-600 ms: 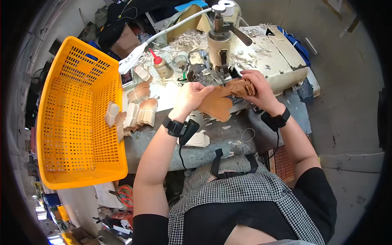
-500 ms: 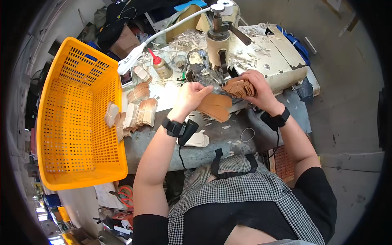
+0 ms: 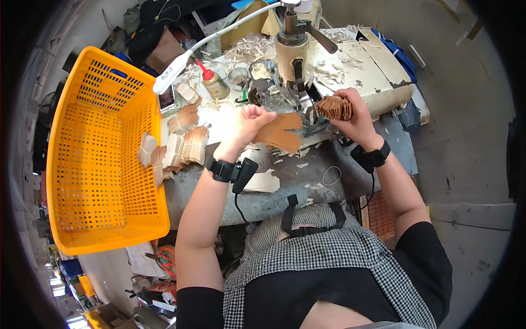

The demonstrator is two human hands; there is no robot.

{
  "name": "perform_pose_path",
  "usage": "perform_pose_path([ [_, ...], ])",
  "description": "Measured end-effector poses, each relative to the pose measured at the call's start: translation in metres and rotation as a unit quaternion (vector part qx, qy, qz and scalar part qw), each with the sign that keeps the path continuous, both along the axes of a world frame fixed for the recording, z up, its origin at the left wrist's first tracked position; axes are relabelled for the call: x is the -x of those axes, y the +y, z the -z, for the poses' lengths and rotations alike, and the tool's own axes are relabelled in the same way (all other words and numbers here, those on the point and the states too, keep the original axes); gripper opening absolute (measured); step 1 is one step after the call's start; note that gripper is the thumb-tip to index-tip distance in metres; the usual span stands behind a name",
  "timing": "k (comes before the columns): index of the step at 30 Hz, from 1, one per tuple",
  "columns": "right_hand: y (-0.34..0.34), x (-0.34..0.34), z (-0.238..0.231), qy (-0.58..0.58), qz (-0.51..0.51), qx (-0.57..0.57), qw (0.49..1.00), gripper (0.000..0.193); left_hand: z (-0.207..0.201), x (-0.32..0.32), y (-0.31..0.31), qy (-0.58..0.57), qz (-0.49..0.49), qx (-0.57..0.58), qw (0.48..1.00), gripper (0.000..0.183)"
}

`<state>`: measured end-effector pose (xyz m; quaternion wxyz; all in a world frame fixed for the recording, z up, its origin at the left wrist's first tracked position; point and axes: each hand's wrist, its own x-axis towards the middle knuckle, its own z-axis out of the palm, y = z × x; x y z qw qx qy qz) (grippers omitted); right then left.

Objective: Skiving the edges of leather shoe components using a specialized machine.

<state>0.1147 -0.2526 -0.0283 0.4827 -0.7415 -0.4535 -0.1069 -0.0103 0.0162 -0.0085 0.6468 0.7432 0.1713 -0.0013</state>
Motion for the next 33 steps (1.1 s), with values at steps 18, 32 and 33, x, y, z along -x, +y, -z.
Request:
perform_pose_path([
  [18, 0.001, 0.001, 0.003, 0.032, 0.006, 0.001, 0.999, 0.06, -0.018, 0.01, -0.006, 0.045, 0.08, 0.08, 0.993, 0.017],
  [32, 0.006, 0.002, -0.011, 0.003, -0.057, 0.004, 0.998, 0.055, -0.013, -0.001, -0.009, 0.023, 0.015, 0.067, 0.997, 0.017],
  [33, 0.008, 0.003, -0.014, -0.001, -0.067, 0.003, 0.998, 0.056, -0.014, -0.002, -0.014, 0.027, 0.008, 0.064, 0.998, 0.017],
])
